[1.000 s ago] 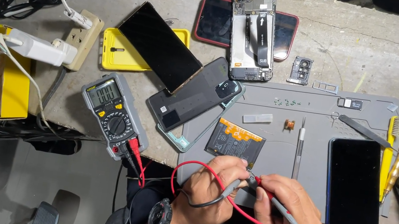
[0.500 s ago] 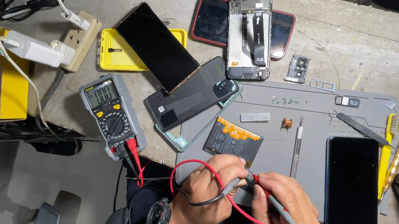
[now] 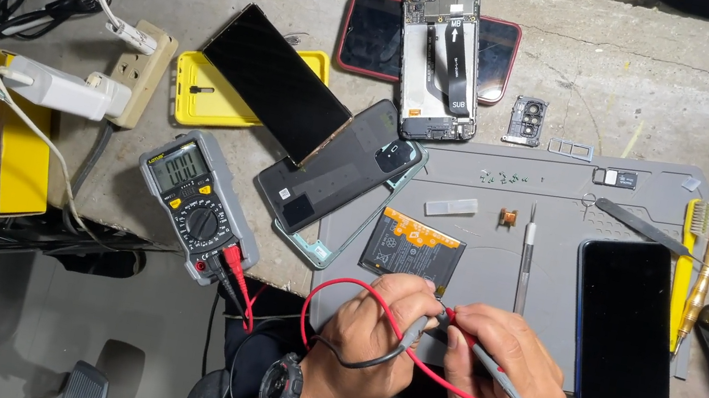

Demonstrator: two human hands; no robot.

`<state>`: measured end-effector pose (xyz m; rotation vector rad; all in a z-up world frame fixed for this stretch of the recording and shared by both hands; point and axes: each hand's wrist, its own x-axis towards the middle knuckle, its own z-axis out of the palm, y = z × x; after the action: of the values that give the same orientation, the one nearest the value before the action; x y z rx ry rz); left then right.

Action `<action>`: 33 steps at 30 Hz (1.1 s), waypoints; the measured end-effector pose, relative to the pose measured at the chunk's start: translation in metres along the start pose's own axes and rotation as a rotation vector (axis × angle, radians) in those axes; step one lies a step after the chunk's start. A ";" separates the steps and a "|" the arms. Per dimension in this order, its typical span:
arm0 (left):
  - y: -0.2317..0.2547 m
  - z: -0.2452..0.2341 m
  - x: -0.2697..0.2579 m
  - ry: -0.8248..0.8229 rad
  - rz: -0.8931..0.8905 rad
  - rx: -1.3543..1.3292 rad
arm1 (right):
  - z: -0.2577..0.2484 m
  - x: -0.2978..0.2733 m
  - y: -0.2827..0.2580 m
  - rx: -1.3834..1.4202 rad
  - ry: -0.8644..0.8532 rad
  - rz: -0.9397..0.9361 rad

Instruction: The person uses a precision screwdriver to scrape a contact point on a smartphone battery. They then use a multimeter with red and black probes to test the electrical continuity of the battery terminals.

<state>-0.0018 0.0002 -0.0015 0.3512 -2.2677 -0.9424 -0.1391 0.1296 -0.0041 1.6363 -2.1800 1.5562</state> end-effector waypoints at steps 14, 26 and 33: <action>0.000 0.000 0.000 0.004 -0.003 -0.002 | -0.001 0.002 -0.001 -0.022 -0.018 -0.002; 0.000 -0.001 -0.002 -0.031 -0.044 -0.003 | -0.001 0.003 -0.003 -0.016 -0.044 0.011; -0.001 0.000 -0.004 -0.049 -0.061 -0.018 | 0.000 -0.001 0.000 -0.027 -0.046 0.006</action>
<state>0.0015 0.0010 -0.0040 0.3949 -2.3033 -1.0117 -0.1385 0.1299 -0.0046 1.6757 -2.2203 1.4986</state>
